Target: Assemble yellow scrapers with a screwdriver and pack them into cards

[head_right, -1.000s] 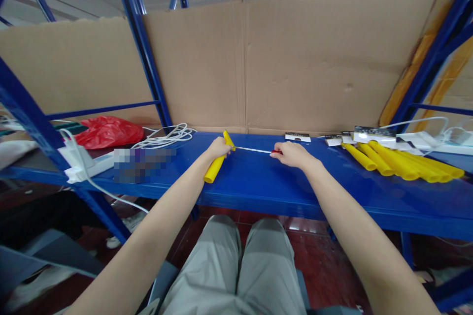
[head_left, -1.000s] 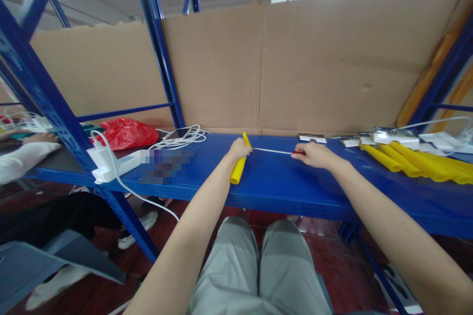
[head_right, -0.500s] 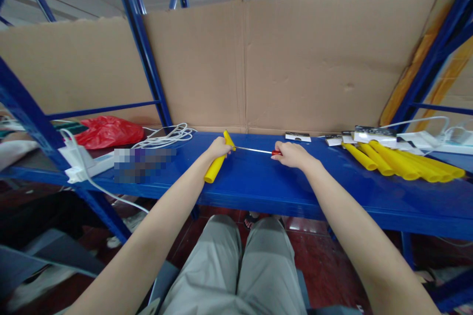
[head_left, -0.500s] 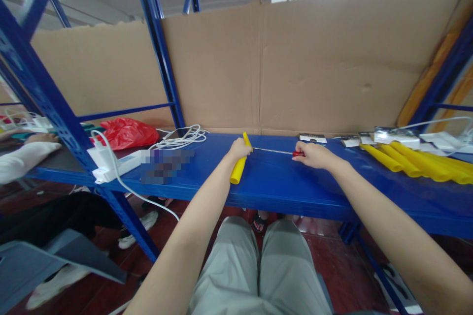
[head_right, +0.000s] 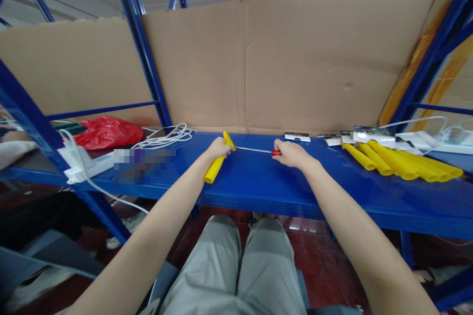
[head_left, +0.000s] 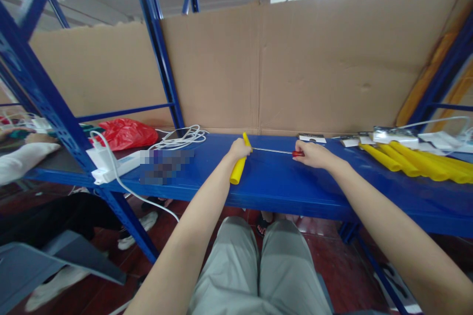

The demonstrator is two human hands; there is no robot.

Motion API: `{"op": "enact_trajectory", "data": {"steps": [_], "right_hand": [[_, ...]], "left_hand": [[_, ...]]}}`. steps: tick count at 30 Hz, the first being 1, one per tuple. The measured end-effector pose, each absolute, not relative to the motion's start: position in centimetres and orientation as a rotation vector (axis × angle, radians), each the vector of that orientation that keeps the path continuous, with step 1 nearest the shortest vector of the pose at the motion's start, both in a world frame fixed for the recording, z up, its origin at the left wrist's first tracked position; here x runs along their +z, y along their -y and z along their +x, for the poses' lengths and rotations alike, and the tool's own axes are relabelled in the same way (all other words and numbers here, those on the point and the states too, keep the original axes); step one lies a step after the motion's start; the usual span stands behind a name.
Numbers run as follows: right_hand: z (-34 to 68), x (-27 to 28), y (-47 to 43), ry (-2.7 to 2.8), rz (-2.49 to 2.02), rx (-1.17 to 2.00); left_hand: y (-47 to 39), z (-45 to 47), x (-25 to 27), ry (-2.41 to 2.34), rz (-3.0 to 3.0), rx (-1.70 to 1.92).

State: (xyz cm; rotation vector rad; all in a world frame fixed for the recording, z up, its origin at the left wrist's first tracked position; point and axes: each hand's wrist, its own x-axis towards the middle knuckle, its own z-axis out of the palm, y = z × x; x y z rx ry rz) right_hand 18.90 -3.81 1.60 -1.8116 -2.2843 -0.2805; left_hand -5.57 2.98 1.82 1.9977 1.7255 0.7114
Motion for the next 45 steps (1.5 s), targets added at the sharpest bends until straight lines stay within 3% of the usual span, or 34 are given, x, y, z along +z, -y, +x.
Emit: {"op": "enact_trajectory", "data": {"steps": [11, 18, 27, 36, 45], "right_hand": [[19.28, 1.53, 3.57, 2.318, -1.794, -0.188], [18.98, 1.68, 3.84, 2.297, -1.808, -0.344], [19.18, 1.40, 3.53, 2.343, -1.777, -0.189], [18.79, 1.71, 3.97, 2.274, -1.839, -0.407], [18.86, 1.75, 3.89, 2.307, -1.781, -0.274]], "left_hand": [[-2.71, -5.55, 1.94, -1.724, 1.987, 0.717], [-2.78, -5.52, 1.86, -1.714, 1.981, 0.732], [-2.65, -5.56, 1.92, -1.694, 1.969, 0.731], [-2.65, -5.53, 1.97, -1.727, 1.989, 0.723], [-2.49, -5.50, 2.19, -1.733, 1.996, 0.705]]}}
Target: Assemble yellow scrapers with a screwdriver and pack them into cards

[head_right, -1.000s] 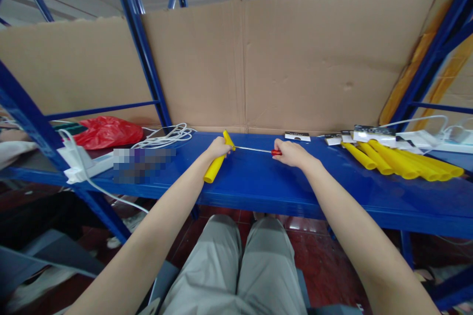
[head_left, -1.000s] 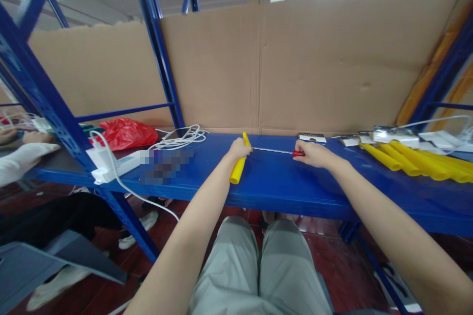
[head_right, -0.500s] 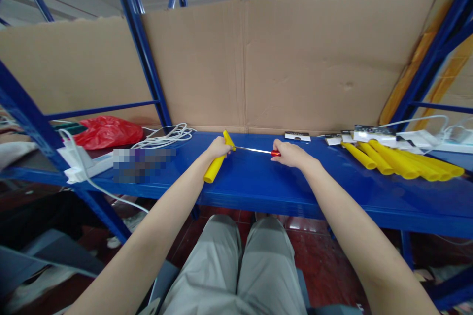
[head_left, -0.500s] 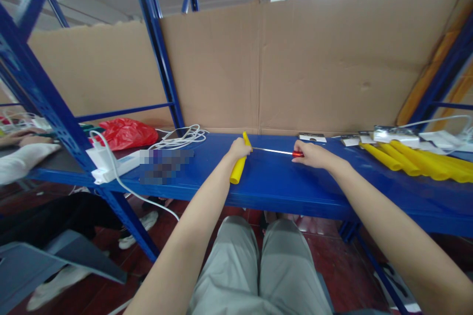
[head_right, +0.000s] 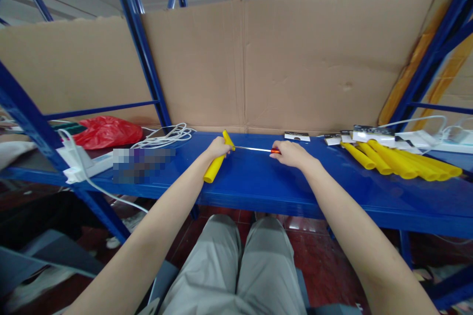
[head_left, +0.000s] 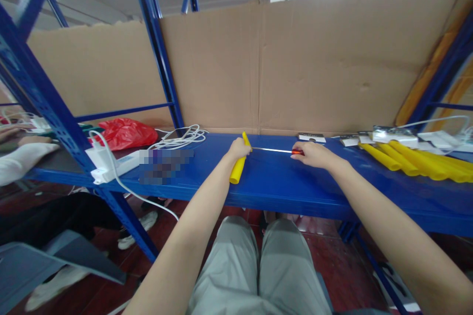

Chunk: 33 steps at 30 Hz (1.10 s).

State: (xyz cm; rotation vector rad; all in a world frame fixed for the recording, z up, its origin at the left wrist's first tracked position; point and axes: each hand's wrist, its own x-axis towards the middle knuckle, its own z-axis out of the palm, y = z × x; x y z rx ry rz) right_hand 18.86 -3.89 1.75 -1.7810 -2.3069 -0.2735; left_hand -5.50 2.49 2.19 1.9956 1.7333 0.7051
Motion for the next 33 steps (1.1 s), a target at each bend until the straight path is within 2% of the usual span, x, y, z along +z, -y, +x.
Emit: {"op": "enact_trajectory", "data": {"steps": [9, 21, 27, 33], "right_hand": [[18.96, 1.69, 3.94, 2.276, -1.785, -0.436], [18.67, 1.89, 4.23, 2.283, -1.867, -0.479], [18.36, 2.08, 4.46, 2.311, -1.913, -0.403], [19.09, 1.49, 3.57, 2.338, -1.737, -0.239]], "left_hand": [[-2.73, -5.53, 2.02, -1.726, 1.992, 0.708], [-2.50, -5.48, 2.16, -1.731, 1.978, 0.721], [-2.42, -5.51, 2.18, -1.738, 1.983, 0.709], [-2.68, -5.54, 1.99, -1.730, 1.972, 0.728]]}}
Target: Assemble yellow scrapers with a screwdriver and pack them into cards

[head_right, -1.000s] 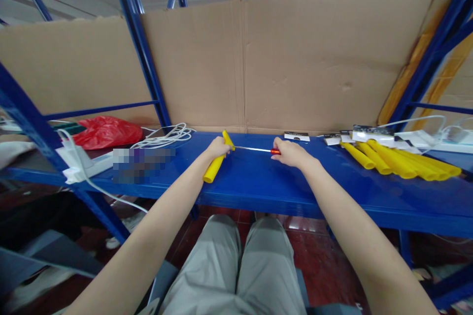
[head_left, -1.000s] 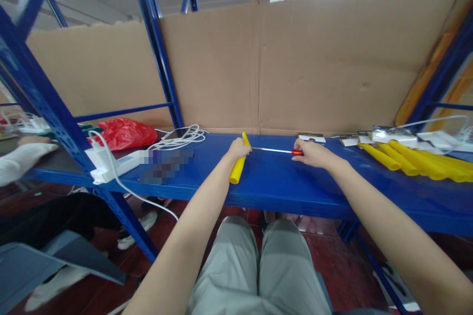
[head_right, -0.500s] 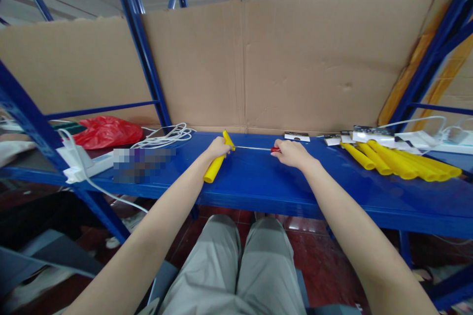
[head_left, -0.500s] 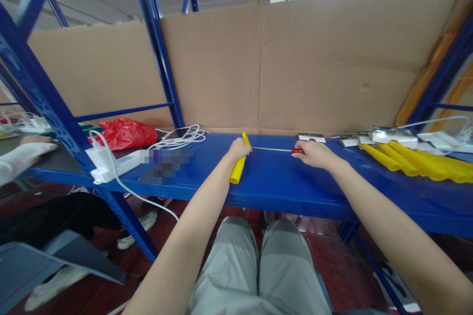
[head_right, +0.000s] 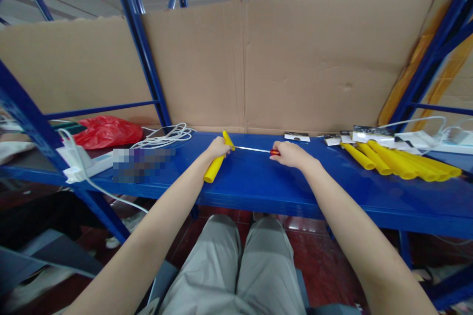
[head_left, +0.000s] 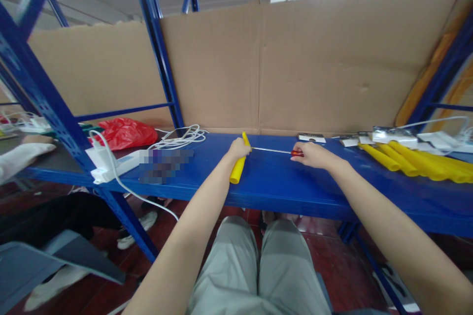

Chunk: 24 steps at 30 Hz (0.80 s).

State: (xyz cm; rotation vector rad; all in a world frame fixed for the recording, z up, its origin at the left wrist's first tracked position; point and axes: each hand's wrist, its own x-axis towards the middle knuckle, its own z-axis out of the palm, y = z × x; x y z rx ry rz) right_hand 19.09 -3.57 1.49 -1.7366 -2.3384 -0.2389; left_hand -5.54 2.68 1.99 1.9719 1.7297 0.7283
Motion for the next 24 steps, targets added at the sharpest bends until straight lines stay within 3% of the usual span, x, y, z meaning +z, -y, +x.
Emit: {"op": "enact_trajectory", "data": {"steps": [8, 16, 24], "right_hand": [[19.37, 1.42, 3.52, 2.321, -1.699, -0.398], [19.71, 1.10, 3.00, 2.337, -1.650, -0.062], [19.32, 1.40, 3.38, 2.281, -1.693, -0.180]], "left_hand": [[-2.99, -5.58, 1.81, -1.734, 1.982, 0.725], [-3.27, -5.63, 1.61, -1.713, 1.977, 0.731], [-3.18, -5.54, 1.70, -1.714, 1.972, 0.726]]}}
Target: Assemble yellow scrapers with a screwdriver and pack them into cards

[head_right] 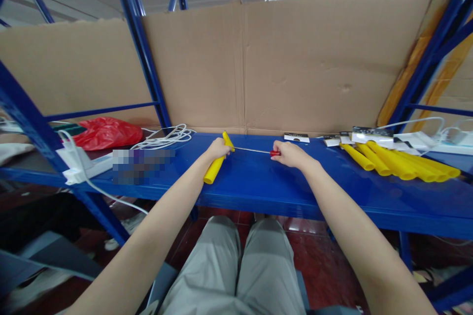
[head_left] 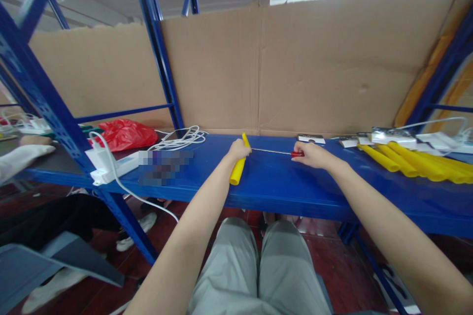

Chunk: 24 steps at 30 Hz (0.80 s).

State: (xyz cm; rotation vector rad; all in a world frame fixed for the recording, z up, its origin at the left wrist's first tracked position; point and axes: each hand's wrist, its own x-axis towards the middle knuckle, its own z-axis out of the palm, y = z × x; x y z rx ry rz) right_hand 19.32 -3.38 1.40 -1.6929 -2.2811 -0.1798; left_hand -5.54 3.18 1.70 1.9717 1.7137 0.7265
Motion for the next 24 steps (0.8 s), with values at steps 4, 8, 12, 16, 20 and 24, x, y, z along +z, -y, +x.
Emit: {"op": "enact_trajectory", "data": {"steps": [4, 8, 12, 16, 20, 24], "right_hand": [[19.31, 1.42, 3.43, 2.286, -1.751, -0.213], [19.39, 1.42, 3.42, 2.302, -1.770, -0.202], [19.39, 1.53, 3.48, 2.314, -1.803, -0.227], [19.40, 1.55, 3.50, 2.326, -1.819, -0.225], [19.45, 1.45, 3.36, 2.319, -1.822, -0.157], [19.63, 1.40, 3.13, 2.290, -1.826, -0.139]], "left_hand": [[-3.22, -5.50, 1.71, -1.719, 1.976, 0.714], [-3.39, -5.47, 1.62, -1.713, 1.974, 0.708], [-3.55, -5.46, 1.49, -1.695, 1.961, 0.720], [-3.44, -5.50, 1.53, -1.683, 1.960, 0.728], [-3.45, -5.51, 1.49, -1.684, 1.955, 0.726], [-3.97, -5.47, 1.16, -1.696, 1.935, 0.757]]}}
